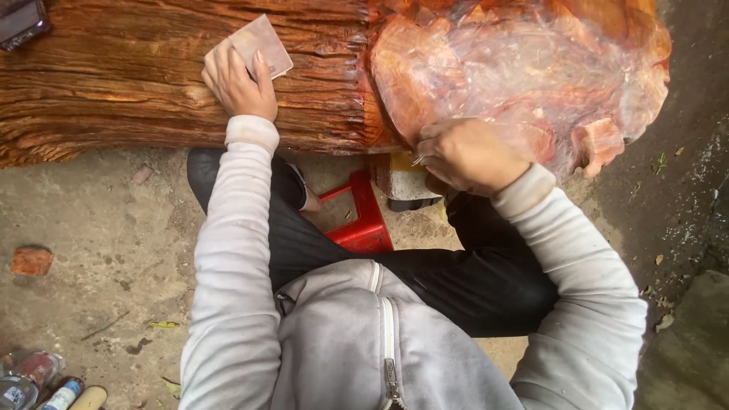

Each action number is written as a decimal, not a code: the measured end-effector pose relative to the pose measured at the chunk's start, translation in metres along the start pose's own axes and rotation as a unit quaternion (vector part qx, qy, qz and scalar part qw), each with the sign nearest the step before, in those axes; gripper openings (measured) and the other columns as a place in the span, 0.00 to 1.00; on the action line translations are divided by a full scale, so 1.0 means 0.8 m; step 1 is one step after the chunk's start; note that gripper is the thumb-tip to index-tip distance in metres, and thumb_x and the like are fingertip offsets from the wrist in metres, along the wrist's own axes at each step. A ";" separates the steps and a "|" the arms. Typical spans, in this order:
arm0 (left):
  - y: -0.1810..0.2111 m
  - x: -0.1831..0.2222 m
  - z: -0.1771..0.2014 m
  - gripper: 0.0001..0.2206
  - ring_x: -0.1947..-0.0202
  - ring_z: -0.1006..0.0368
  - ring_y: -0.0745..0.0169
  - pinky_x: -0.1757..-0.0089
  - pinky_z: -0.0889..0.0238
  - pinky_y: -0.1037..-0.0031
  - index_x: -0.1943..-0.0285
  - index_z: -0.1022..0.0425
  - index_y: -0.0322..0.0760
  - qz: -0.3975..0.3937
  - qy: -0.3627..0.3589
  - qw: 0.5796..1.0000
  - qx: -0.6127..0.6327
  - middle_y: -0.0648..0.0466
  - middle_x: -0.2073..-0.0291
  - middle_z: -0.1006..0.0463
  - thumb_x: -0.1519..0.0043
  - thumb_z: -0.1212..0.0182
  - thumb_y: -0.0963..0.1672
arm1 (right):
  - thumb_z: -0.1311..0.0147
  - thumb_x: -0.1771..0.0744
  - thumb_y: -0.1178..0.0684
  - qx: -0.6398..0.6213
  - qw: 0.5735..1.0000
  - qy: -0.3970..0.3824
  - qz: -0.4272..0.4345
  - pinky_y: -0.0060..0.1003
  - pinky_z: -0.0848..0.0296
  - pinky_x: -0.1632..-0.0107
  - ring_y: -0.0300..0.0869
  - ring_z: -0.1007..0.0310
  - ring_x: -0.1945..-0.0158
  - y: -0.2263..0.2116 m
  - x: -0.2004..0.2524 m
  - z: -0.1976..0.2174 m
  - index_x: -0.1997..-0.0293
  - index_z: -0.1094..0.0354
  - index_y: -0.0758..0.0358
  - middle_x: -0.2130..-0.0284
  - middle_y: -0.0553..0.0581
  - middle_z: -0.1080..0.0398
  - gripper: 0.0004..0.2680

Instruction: Sanding a large wooden slab and applying a liquid finish to the surface.

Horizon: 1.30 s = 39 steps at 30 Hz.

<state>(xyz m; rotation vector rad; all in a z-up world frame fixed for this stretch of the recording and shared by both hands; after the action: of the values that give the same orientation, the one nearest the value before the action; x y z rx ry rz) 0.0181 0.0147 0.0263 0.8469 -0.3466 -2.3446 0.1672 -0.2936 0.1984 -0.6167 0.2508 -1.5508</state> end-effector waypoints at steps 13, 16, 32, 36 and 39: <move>-0.007 0.002 -0.007 0.21 0.51 0.32 0.39 0.52 0.42 0.52 0.56 0.26 0.26 0.001 0.009 1.000 0.003 0.42 0.48 0.26 0.28 0.54 0.51 | 0.28 0.30 0.63 0.222 0.928 0.263 -0.144 0.31 0.26 0.63 0.41 0.25 0.63 0.093 0.093 0.051 0.57 0.18 0.64 0.61 0.58 0.21 0.03; -0.004 0.001 -0.005 0.20 0.52 0.33 0.40 0.53 0.43 0.52 0.56 0.27 0.26 0.000 0.005 1.000 0.004 0.42 0.49 0.26 0.27 0.54 0.50 | 0.32 0.32 0.64 0.056 0.969 0.231 -0.070 0.36 0.20 0.59 0.48 0.25 0.62 0.058 0.077 0.039 0.61 0.21 0.69 0.63 0.63 0.24 0.02; -0.001 -0.003 -0.004 0.21 0.53 0.33 0.40 0.54 0.43 0.54 0.56 0.27 0.26 0.002 0.007 1.000 -0.002 0.43 0.50 0.26 0.28 0.55 0.51 | 0.31 0.32 0.58 0.165 0.957 0.202 -0.124 0.31 0.23 0.68 0.40 0.26 0.67 0.072 0.109 0.030 0.53 0.18 0.61 0.64 0.54 0.23 0.05; -0.006 0.002 -0.008 0.21 0.52 0.33 0.39 0.54 0.43 0.53 0.56 0.27 0.26 0.000 0.004 1.000 -0.007 0.42 0.48 0.26 0.27 0.55 0.51 | 0.33 0.33 0.50 0.169 0.965 0.173 -0.101 0.29 0.20 0.69 0.38 0.26 0.68 0.036 0.077 0.027 0.53 0.20 0.58 0.65 0.52 0.23 0.07; -0.005 0.001 -0.007 0.21 0.52 0.33 0.39 0.54 0.43 0.53 0.56 0.28 0.26 0.001 0.005 1.000 -0.004 0.42 0.48 0.26 0.27 0.56 0.51 | 0.34 0.32 0.55 0.199 0.964 0.155 -0.087 0.29 0.20 0.69 0.36 0.25 0.66 0.042 0.073 0.023 0.51 0.20 0.57 0.61 0.50 0.22 0.06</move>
<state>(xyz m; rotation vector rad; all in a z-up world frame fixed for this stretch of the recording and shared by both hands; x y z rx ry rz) 0.0192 0.0174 0.0200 0.8534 -0.3338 -2.3381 0.2073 -0.3497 0.2097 -0.0792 0.1133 -1.8046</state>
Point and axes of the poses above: each hand's wrist, its own x-axis away from the middle knuckle, its own z-axis out of the back of the hand, y = z × x, the point moved 3 cm from there along -x, towards the middle knuckle
